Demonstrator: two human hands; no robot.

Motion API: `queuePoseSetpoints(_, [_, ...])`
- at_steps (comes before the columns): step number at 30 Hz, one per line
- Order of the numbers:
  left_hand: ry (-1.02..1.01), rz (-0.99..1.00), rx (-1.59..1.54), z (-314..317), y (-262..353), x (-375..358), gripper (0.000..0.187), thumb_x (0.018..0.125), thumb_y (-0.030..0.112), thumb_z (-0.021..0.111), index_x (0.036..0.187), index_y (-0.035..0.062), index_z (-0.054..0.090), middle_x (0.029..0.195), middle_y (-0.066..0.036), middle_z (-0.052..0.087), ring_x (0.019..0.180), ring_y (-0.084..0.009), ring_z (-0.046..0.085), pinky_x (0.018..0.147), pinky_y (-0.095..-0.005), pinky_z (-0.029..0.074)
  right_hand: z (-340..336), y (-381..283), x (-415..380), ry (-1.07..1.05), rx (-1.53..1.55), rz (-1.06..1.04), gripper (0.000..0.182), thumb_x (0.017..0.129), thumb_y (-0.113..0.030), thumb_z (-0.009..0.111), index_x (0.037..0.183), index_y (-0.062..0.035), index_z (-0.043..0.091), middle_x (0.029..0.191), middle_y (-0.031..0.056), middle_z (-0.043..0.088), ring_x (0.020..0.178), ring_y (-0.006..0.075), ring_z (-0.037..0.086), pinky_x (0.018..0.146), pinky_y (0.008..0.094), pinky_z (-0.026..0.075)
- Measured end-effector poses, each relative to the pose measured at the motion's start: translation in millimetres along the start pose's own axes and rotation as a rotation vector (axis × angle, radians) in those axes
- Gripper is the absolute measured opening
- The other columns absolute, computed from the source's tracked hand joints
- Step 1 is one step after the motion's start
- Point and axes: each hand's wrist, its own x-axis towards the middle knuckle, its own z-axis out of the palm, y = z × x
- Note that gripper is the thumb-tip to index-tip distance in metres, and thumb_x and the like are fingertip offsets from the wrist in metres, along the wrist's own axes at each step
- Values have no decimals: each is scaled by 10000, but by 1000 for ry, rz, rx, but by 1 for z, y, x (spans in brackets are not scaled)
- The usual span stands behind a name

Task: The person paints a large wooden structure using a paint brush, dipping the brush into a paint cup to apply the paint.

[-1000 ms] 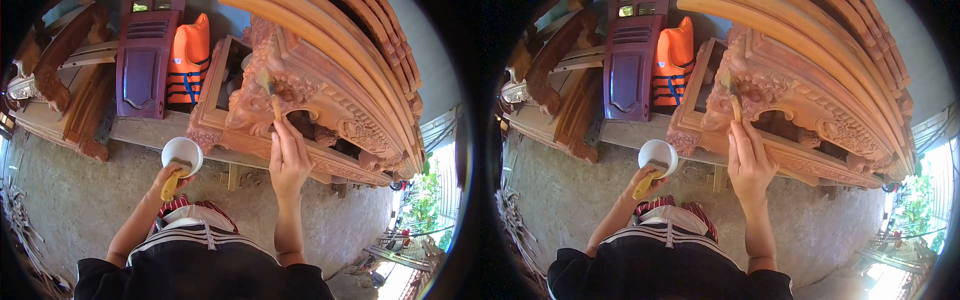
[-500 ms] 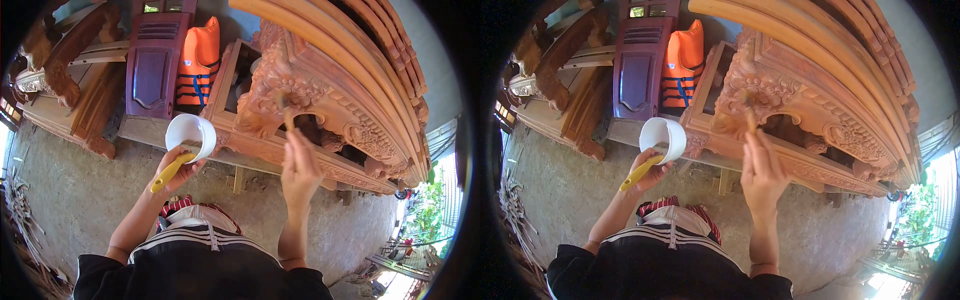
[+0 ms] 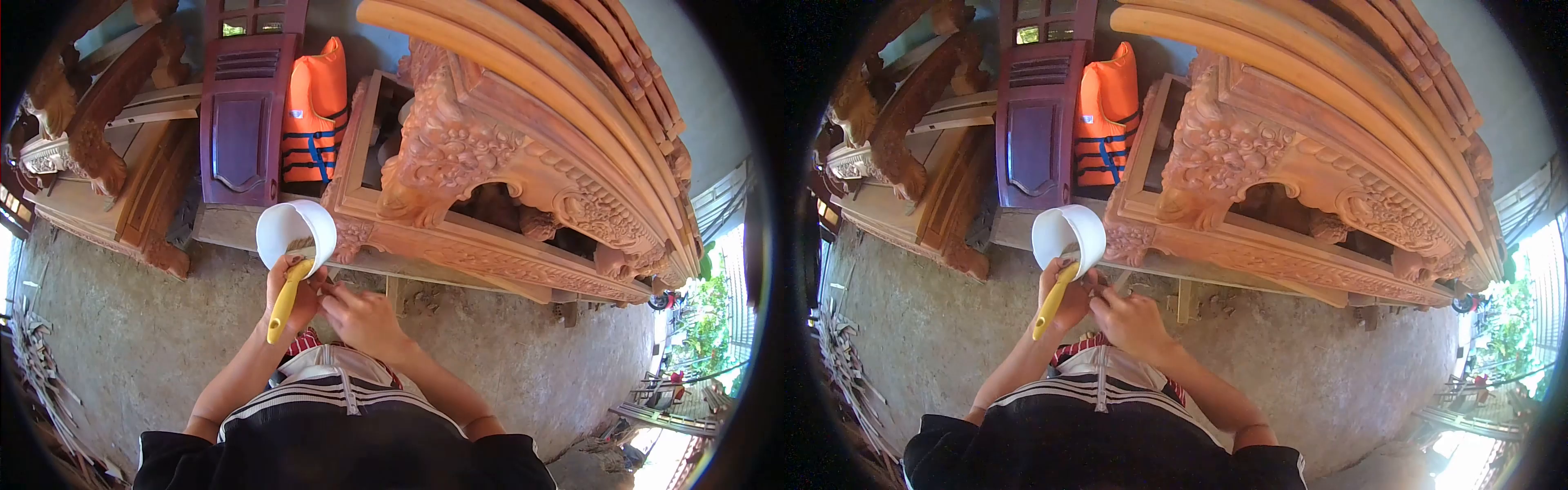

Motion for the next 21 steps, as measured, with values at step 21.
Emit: queuePoseSetpoints(21, [192, -68, 3, -51, 77, -22, 244, 847, 276, 449, 820, 41, 509, 685, -104, 543, 542, -227, 488, 491, -313, 446, -172, -95, 64, 214, 1891, -552, 164, 886, -49, 496, 726, -69, 465, 848, 58, 483, 662, 183, 502, 552, 281, 482])
